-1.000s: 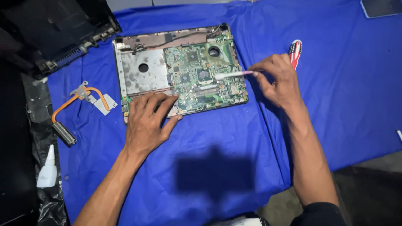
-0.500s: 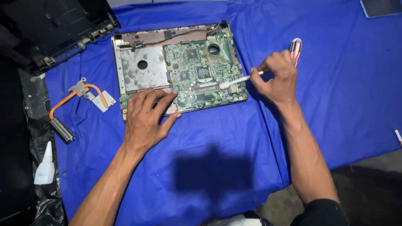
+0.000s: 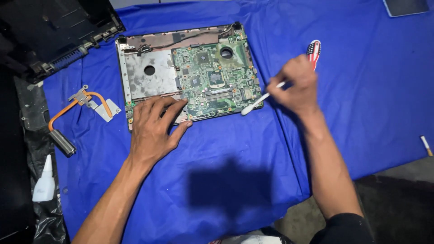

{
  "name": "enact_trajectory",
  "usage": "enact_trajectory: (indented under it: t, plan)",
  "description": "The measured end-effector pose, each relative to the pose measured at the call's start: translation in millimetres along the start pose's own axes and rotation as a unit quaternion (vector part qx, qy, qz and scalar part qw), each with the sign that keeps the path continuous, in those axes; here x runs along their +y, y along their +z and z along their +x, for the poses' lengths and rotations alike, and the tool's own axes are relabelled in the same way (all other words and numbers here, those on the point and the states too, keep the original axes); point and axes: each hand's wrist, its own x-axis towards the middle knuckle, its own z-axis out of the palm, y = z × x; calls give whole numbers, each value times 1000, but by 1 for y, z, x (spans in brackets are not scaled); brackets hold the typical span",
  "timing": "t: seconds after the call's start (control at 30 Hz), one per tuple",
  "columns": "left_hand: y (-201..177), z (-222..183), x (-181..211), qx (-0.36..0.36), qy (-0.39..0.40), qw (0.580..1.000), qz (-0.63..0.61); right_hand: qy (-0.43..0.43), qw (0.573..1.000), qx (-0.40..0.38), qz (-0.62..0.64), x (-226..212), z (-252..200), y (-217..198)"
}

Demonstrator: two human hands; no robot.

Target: Cleaning a laptop motherboard with a cotton swab and installing a heatsink with a screwdriver

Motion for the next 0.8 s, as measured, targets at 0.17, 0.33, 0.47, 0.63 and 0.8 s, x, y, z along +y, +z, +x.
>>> enact_trajectory:
  t: [0.17, 0.33, 0.47, 0.63, 0.8]
  plan:
    - [2, -2, -2, 1, -2, 1000, 4, -34, 999, 15, -32, 4, 3, 10]
    - [4, -1, -3, 7, 0, 1000, 8, -43, 999, 31, -7, -30, 16, 18]
    - [4, -3, -3, 2, -2, 1000, 0, -60, 996, 25, -69, -33, 12, 25]
    - [5, -6, -3, -3, -3, 1000, 12, -80, 986, 17, -148, -37, 12, 31]
    - [1, 0, -1, -5, -5, 1000, 0, -91, 992, -15, -90, -72, 20, 31]
